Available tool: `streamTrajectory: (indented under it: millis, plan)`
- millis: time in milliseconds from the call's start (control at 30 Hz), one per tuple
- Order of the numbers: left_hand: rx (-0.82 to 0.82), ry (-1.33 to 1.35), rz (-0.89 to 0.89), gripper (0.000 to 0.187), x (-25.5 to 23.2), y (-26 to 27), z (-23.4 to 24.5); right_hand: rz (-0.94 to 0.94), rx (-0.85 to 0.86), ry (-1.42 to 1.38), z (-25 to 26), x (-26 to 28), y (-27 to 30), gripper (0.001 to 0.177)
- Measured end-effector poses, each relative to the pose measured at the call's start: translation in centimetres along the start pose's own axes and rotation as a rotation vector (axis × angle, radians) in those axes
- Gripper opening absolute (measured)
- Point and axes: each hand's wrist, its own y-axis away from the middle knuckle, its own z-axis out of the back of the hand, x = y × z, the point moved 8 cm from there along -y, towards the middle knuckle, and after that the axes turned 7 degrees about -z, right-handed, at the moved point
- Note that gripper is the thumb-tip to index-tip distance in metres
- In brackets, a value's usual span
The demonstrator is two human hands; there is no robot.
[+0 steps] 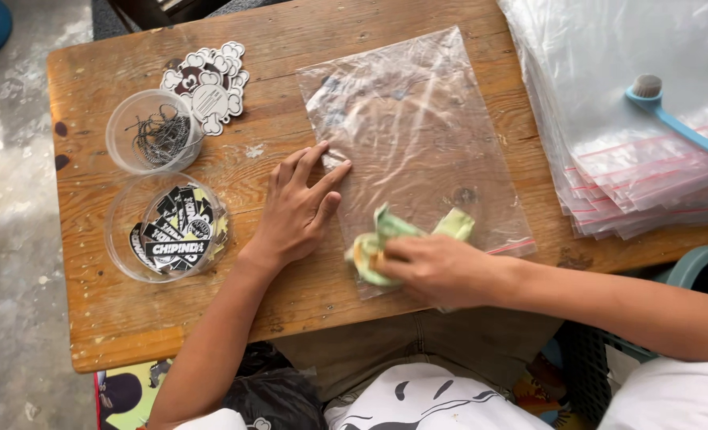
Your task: The person attaches a decorative charm to the zipper of a blue bag. They then wipe a clear plastic bag with a cloth, place the bag inside, add a sticker, and seal the package.
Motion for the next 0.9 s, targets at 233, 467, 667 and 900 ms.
streamTrajectory:
  millis: [233,467,667,900]
  plan:
    - [-0.073,0.142,0.03,0.062,0.9,-0.4,0.2,0.008,0.095,-0.184,5.6,-1.4,-5.3,0.039]
    - [-0.13,0.245,0.076,0.065,1.6,-0.2,0.2,-0.045,-0.203,0.283,-1.5,-6.9,-8.4,0.027]
    - [-0.107,0.267,0.087,0.061,1.1,-0.3,0.8,0.112,0.225,-0.096,-0.4,2.1,-4.9,0.033]
    - [-0.123,0.447,0.113,0.071,1.3,-0.1,1.4,-0.061,0.136,-0.275,5.9,-1.9,-6.0,0.032]
